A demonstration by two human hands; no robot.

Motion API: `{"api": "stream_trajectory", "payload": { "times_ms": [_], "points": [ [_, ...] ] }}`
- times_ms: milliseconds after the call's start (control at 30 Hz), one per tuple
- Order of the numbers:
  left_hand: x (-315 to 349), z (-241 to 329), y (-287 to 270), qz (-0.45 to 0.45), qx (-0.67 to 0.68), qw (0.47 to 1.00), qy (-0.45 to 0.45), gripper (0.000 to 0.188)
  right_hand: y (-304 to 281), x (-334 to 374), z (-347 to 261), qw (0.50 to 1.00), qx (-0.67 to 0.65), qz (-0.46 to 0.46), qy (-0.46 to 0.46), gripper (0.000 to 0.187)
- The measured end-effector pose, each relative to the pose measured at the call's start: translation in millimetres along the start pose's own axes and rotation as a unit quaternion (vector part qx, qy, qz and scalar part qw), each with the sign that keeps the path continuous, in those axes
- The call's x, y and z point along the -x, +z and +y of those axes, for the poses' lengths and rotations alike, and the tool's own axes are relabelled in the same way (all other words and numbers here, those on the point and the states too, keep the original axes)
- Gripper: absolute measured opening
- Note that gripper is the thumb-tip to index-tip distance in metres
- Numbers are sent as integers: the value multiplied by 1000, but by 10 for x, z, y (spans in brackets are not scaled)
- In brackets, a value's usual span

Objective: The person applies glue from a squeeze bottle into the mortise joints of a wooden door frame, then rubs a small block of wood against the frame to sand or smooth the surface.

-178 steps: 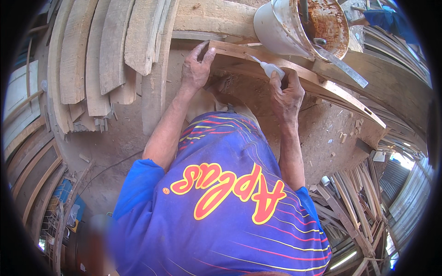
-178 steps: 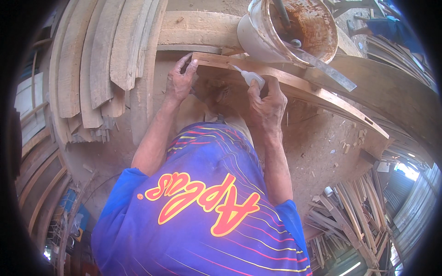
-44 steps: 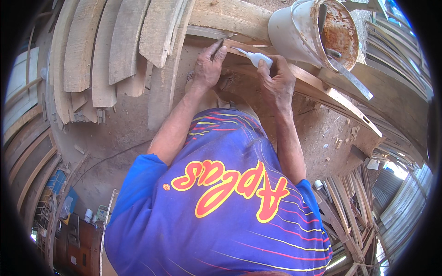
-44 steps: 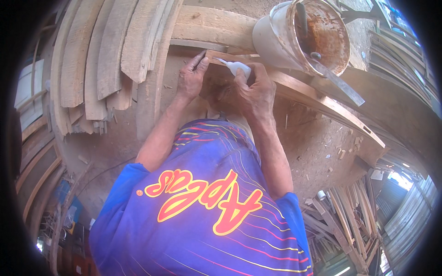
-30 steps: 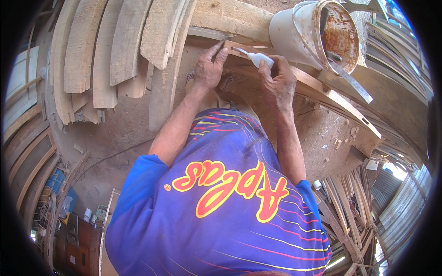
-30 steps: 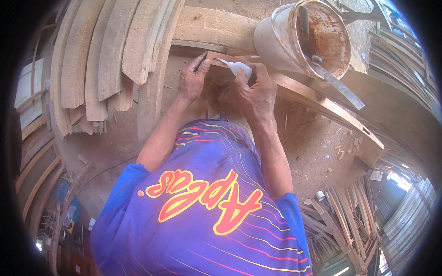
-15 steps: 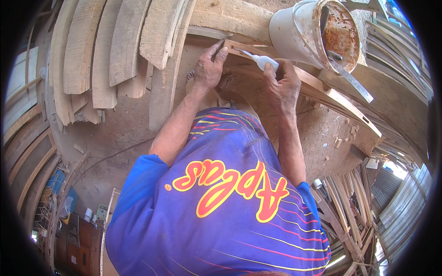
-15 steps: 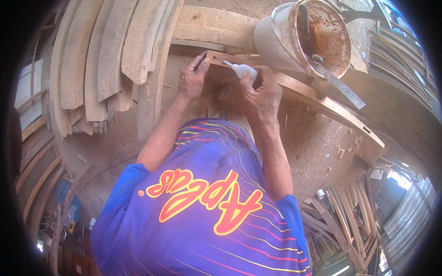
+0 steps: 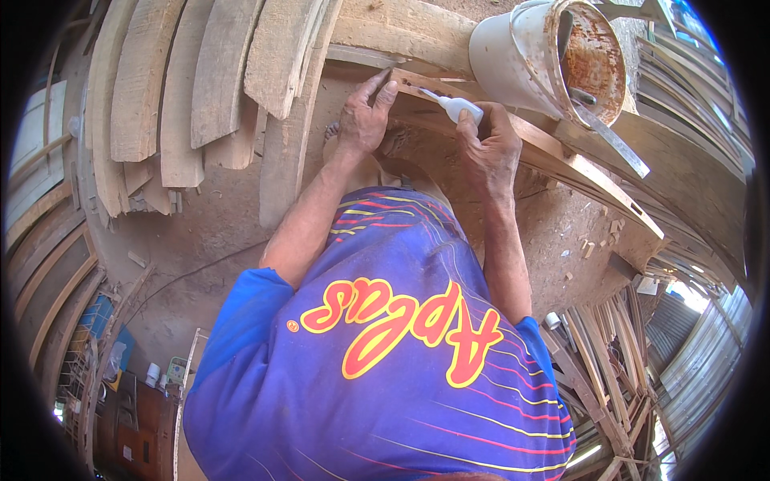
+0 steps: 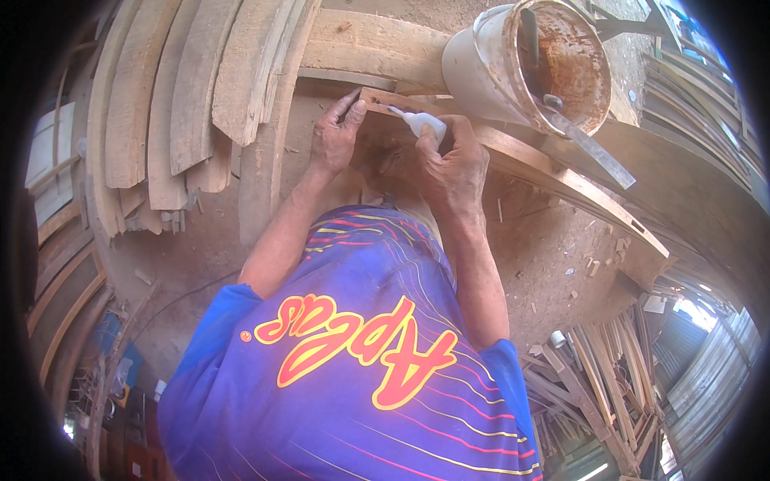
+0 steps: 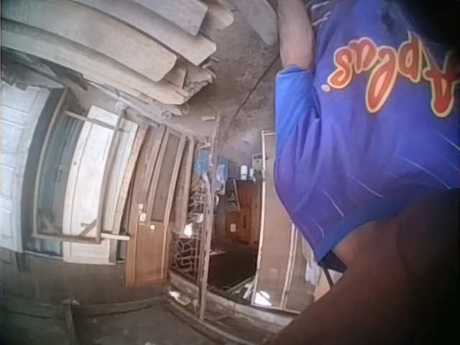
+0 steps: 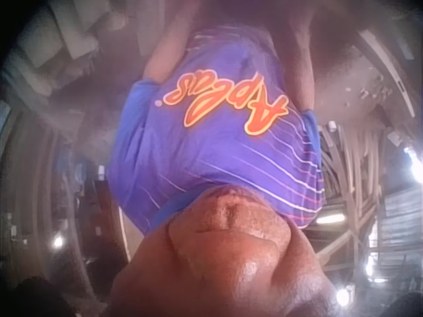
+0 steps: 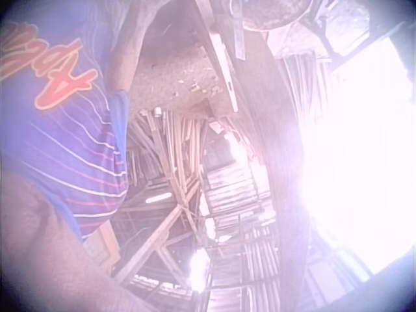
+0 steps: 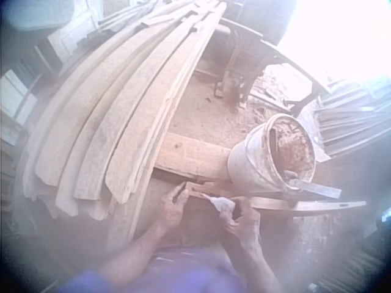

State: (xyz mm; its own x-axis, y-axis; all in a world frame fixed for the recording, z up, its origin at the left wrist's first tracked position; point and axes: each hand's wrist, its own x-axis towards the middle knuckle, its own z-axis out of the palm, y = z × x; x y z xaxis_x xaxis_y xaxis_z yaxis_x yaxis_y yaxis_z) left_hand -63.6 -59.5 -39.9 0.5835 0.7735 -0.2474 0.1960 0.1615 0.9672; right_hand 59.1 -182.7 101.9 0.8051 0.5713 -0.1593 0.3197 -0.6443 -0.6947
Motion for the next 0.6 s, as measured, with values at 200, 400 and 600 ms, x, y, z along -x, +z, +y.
{"api": "stream_trajectory", "payload": {
  "times_ms": [200,400,600],
  "points": [
    [0,-3,-6,4,-16,1000,9,61,0,8,15,1000,1,7,-9,21],
    [10,51,-15,-1,-1,1000,7,59,-6,4,-35,999,-5,36,-10,19],
    [5,14,-5,4,-10,1000,4,59,-20,2,-22,1000,-5,20,4,19]
  ]
}}
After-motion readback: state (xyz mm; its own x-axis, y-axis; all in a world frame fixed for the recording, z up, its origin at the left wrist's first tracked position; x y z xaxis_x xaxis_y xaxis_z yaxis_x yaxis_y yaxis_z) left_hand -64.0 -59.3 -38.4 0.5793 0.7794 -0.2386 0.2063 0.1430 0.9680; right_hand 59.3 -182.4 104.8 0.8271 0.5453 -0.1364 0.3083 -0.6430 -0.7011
